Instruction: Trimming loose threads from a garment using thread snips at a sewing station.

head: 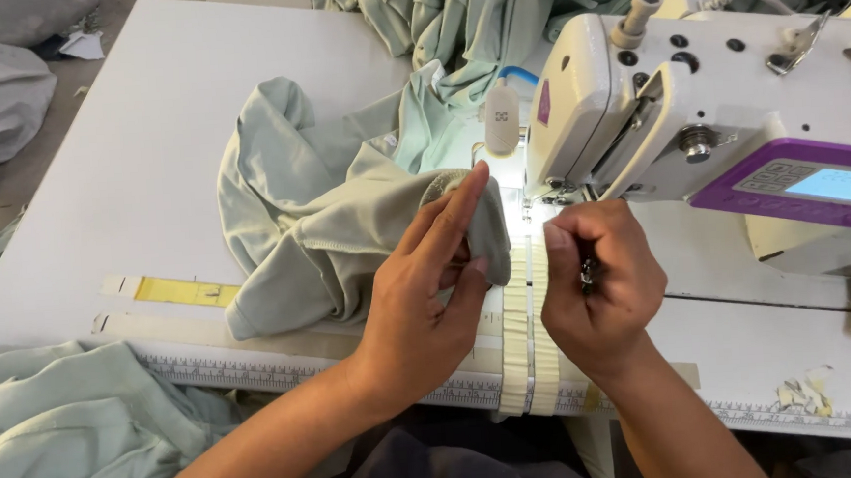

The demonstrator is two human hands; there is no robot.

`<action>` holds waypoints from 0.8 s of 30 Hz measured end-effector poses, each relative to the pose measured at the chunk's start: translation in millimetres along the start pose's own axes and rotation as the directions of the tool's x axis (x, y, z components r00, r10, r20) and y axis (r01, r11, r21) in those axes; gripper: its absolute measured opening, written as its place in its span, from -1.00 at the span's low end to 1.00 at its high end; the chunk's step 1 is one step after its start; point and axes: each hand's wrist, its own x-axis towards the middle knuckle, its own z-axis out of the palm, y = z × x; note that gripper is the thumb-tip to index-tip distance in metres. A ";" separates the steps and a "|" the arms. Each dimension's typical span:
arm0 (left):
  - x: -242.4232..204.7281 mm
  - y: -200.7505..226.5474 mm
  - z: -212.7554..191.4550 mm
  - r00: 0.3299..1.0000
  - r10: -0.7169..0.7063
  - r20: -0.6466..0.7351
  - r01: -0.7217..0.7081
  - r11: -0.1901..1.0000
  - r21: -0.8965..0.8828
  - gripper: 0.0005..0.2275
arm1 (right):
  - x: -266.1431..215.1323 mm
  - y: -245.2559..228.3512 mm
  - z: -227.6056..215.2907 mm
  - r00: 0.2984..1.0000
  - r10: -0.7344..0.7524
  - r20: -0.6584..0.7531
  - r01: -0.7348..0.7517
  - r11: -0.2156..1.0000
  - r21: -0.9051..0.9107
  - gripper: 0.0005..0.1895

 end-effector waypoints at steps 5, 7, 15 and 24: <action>-4.1 2.6 4.1 0.986 0.148 0.071 -0.152 0.987 0.058 -0.42 | 3.8 3.9 12.9 0.996 -0.086 0.022 0.087 0.995 -0.050 -0.92; -6.5 3.4 3.9 0.996 0.064 0.066 -0.065 0.998 0.014 -0.42 | 5.0 7.9 12.6 0.998 -0.053 0.014 0.054 0.997 -0.053 -0.82; -4.5 3.3 5.1 0.993 0.084 0.088 -0.088 0.996 0.034 -0.46 | 2.2 -1.0 1.7 0.994 0.087 0.064 -0.090 0.995 0.047 -0.85; 23.2 10.6 -18.0 0.966 -0.253 0.053 0.250 0.861 -0.444 -0.22 | -17.1 0.5 -6.0 0.974 0.215 0.076 -0.226 0.953 0.200 -0.81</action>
